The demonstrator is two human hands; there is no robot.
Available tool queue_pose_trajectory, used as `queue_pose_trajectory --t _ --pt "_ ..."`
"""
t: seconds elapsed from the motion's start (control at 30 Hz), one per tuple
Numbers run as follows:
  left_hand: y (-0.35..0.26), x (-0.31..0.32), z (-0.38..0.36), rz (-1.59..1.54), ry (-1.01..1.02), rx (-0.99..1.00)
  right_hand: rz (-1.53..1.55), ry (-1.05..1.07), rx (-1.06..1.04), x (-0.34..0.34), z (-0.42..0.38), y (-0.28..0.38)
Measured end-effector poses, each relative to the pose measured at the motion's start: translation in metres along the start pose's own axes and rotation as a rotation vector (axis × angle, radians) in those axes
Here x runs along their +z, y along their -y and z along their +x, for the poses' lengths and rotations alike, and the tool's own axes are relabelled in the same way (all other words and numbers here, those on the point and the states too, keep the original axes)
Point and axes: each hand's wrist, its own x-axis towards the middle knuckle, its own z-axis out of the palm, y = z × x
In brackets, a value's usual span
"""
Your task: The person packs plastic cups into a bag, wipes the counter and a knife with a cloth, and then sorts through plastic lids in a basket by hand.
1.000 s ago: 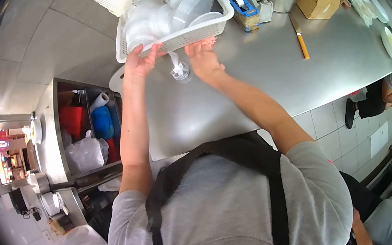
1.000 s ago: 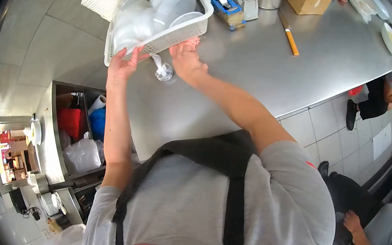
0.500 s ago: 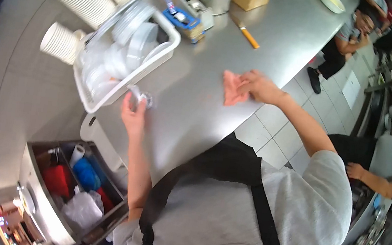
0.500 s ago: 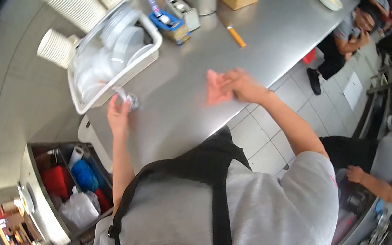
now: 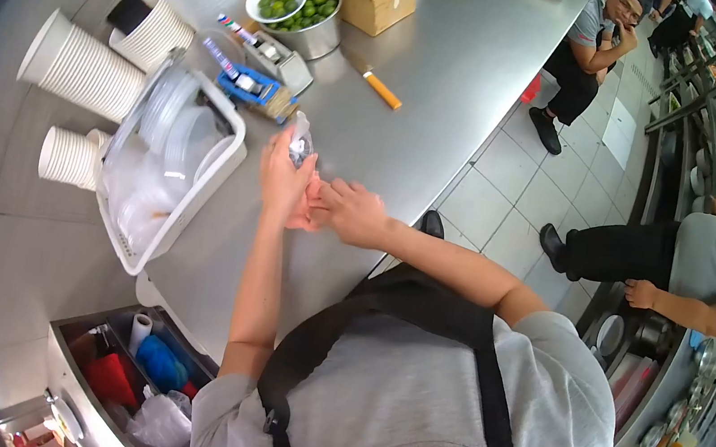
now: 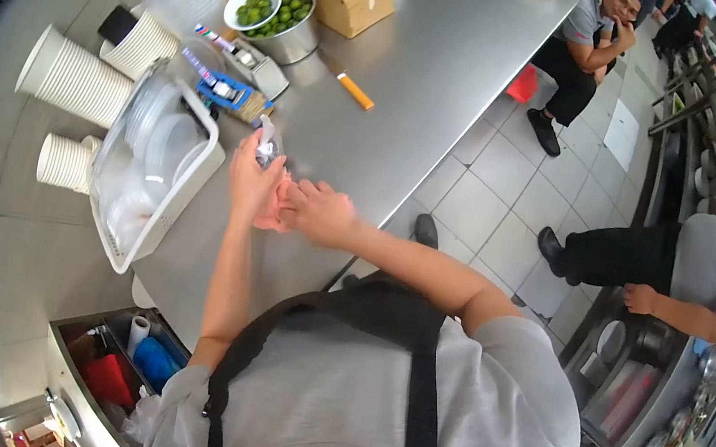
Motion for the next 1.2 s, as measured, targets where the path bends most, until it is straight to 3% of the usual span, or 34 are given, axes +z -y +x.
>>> queue_pose_trajectory --t 0.13,0.17,0.2,0.23,0.27,0.3,0.33,0.37,0.43,0.5,0.67,0.73,0.87,0.97,1.03,1.07,1.13,1.2 --pt "0.000 0.040 0.031 0.101 0.066 -0.099 0.271 -0.134 0.009 -0.020 -0.032 -0.094" --pt "-0.012 0.043 0.030 0.384 -0.014 -0.164 0.381 -0.163 0.013 -0.023 -0.047 -0.123" --pt "-0.023 0.048 0.033 0.670 -0.099 -0.229 0.609 -0.085 0.282 -0.053 -0.058 -0.141" --pt "-0.037 0.055 0.040 0.682 -0.093 -0.232 0.834 0.004 0.548 -0.093 -0.065 -0.159" --pt "-0.052 0.062 0.045 0.639 -0.170 -0.141 0.822 0.051 0.703 -0.115 -0.069 -0.185" --pt "-0.063 0.068 0.050 0.596 -0.249 -0.049 0.052 -0.175 0.355 -0.066 -0.097 -0.237" --pt "-0.066 0.077 0.059 0.547 -0.230 0.142 0.012 -0.156 0.428 -0.068 -0.102 -0.267" --pt "-0.069 0.092 0.069 0.562 -0.236 0.130 0.022 -0.156 0.410 -0.079 -0.096 -0.284" --pt "-0.073 0.127 0.084 0.226 0.001 -0.092 -0.058 -0.239 0.529 -0.097 -0.086 -0.311" --pt "-0.071 0.153 0.094 0.289 -0.016 -0.182 -0.020 -0.222 0.502 -0.092 -0.068 -0.327" --pt "-0.066 0.148 0.086 0.319 -0.003 -0.387 0.147 -0.337 0.345 -0.073 -0.021 -0.341" --pt "-0.071 0.129 0.070 0.320 0.044 -0.483 0.458 -0.321 0.362 -0.064 0.001 -0.341" --pt "-0.082 0.094 0.031 0.233 0.010 -0.561 0.533 -0.234 0.314 -0.070 0.054 -0.301" --pt "-0.087 0.076 0.003 0.050 -0.031 -0.673 0.564 -0.375 0.109 -0.055 0.101 -0.267" --pt "-0.085 0.073 -0.016 -0.049 -0.114 -0.612 0.314 -0.223 -0.082 -0.028 0.131 -0.253" --pt "-0.089 0.070 -0.021 -0.050 -0.119 -0.624 0.319 -0.213 -0.090 -0.016 0.143 -0.248" --pt "-0.100 0.063 -0.035 -0.095 -0.156 -0.637 -0.023 -0.156 0.060 0.011 0.156 -0.236" --pt "-0.096 0.060 -0.050 -0.162 -0.167 -0.651 -0.065 -0.143 0.032 0.018 0.158 -0.235"
